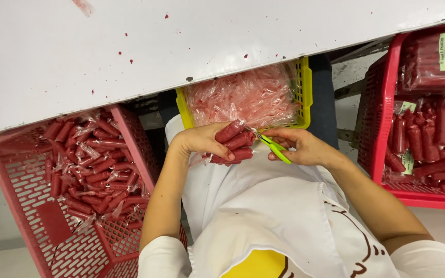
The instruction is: The person sits and repeatedly picks up bundles of red sausages from a pink basket. They use green-handled scissors to cut the plastic wrapping and separate the sausages, placing the cut pieces into a yellow basket on their lap.
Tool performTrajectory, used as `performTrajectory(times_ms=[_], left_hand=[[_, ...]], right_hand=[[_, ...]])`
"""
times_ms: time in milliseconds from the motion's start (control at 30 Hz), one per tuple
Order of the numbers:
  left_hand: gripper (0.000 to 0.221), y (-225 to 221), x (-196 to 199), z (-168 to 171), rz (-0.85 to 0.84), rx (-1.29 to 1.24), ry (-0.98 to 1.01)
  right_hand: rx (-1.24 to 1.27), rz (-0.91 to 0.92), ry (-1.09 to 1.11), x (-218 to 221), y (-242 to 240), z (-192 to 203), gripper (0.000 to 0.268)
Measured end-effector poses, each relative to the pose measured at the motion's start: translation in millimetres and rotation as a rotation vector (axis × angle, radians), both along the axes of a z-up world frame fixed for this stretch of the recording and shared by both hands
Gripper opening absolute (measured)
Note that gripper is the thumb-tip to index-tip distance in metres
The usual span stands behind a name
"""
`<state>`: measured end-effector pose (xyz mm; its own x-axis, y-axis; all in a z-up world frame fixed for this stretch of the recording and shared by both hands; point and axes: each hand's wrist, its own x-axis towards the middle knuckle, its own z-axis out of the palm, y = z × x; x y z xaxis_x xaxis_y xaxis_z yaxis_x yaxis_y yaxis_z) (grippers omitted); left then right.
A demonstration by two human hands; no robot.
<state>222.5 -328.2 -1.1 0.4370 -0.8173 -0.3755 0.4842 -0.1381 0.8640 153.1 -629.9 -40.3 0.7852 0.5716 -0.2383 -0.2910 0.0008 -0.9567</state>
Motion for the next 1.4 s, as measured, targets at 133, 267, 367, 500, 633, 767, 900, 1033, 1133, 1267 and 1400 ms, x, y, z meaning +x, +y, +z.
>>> performTrajectory(times_ms=[133,267,367,500,633,767,900,1033,1133,1267,1400], left_hand=[[0.064,10.6,4.3,-31.2,-0.005,0.023,-0.038],[0.044,0.5,8.1,6.4,0.189,-0.123,0.091],[0.039,-21.6,-1.9,-13.5,0.722,-0.323,0.183],[0.051,-66.7,7.1,15.0,1.531,-0.497,0.249],[0.059,-81.0,18.5,13.6,1.518,-0.703,0.208],[0.082,-102.7,17.1,68.8,1.556,-0.664,0.403],[0.085,-110.8,15.4,74.3,1.558,-0.593,0.431],[0.075,-124.8,15.3,67.8,1.65,-0.51,0.317],[0.068,-130.1,14.0,62.0,1.699,-0.454,0.247],[0.077,-134.1,15.2,61.6,1.741,-0.495,0.173],[0.059,-130.8,17.1,52.1,1.757,-0.494,0.247]], right_hand=[[0.027,-0.024,0.095,-2.8,-16.4,-26.3,0.059],[0.003,-0.112,0.216,-11.6,-32.3,-28.5,0.065],[-0.106,-0.207,0.093,-13.6,-37.3,-28.7,0.066],[-0.102,-0.177,-0.141,-20.2,-26.1,8.2,0.07],[-0.135,-0.074,-0.348,-10.6,16.2,40.6,0.064],[-0.142,-0.211,-0.302,-0.9,38.0,26.5,0.061],[-0.026,-0.261,-0.214,9.2,44.6,15.4,0.064],[0.053,-0.284,-0.124,7.6,48.2,5.7,0.066],[0.178,-0.279,0.025,5.5,49.8,8.3,0.063],[0.304,-0.307,0.092,5.8,52.8,13.7,0.051],[0.482,-0.323,0.189,4.8,56.0,10.1,0.045]])
